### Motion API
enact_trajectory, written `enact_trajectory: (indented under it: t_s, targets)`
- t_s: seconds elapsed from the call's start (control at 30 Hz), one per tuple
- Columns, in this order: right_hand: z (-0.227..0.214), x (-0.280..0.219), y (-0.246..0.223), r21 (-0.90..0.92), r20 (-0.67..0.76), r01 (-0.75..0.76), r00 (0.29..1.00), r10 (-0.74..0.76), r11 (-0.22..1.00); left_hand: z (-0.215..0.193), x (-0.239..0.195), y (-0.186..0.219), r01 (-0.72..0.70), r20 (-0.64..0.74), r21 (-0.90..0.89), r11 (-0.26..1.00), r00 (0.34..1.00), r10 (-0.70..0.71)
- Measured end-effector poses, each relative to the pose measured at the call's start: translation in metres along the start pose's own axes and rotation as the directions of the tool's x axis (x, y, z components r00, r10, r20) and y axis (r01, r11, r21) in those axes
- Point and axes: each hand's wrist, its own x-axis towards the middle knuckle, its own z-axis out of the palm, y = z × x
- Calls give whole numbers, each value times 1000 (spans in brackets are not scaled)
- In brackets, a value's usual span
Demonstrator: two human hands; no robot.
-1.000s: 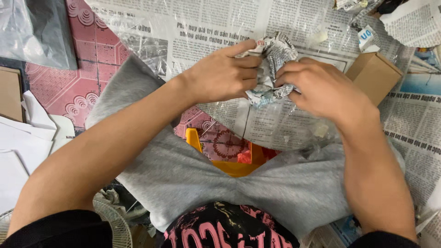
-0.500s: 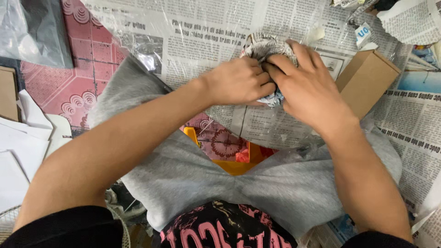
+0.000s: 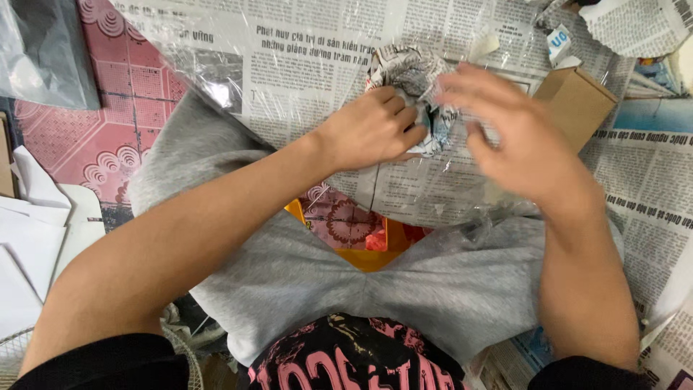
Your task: The person wraps a small white bowl with newspaper and plastic wrap, then places it aside. They repeat the wrapping process with a small blue bowl, folding the newspaper around it and securing it with plastic wrap.
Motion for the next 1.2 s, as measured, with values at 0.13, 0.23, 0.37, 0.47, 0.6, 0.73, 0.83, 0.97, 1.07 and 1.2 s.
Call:
enact_trajectory:
  t_s: [0.13,0.23,0.37,0.47,0.6,0.73,0.83,0.97,1.07,1.2]
  targets:
    - [1,13,1,194,-152,-270,941,301,943,7,0,2,4,-36,-7,1000,999,-4]
    - [15,29,9,-38,-211,-198,960,186,980,9,-1,6,4,-106,32,999,994,-1]
    - [38,42,28,-169,-230,-173,964,132,970,9,3,7,30,-135,52,998,991,-23]
    - [49,39,39,-191,-255,-135,963,84,972,8,4,12,43,-59,7,999,997,-43]
    - [53,38,46,-171,-264,-116,962,68,978,7,5,12,71,-104,-3,997,992,-71]
    - [56,35,49,-127,-275,-126,957,87,984,9,4,17,131,-98,15,991,987,-129]
    - [53,37,48,-129,-283,-105,957,65,986,6,5,19,126,-105,10,992,987,-124]
    - [38,47,36,105,-261,-205,939,226,973,6,10,14,107,-45,65,992,993,-105]
    - [23,48,26,406,-195,-411,834,517,816,17,6,7,153,-26,145,978,988,-150]
    - [18,53,15,598,-271,-175,874,402,782,27,0,-43,230,-45,337,913,973,-228]
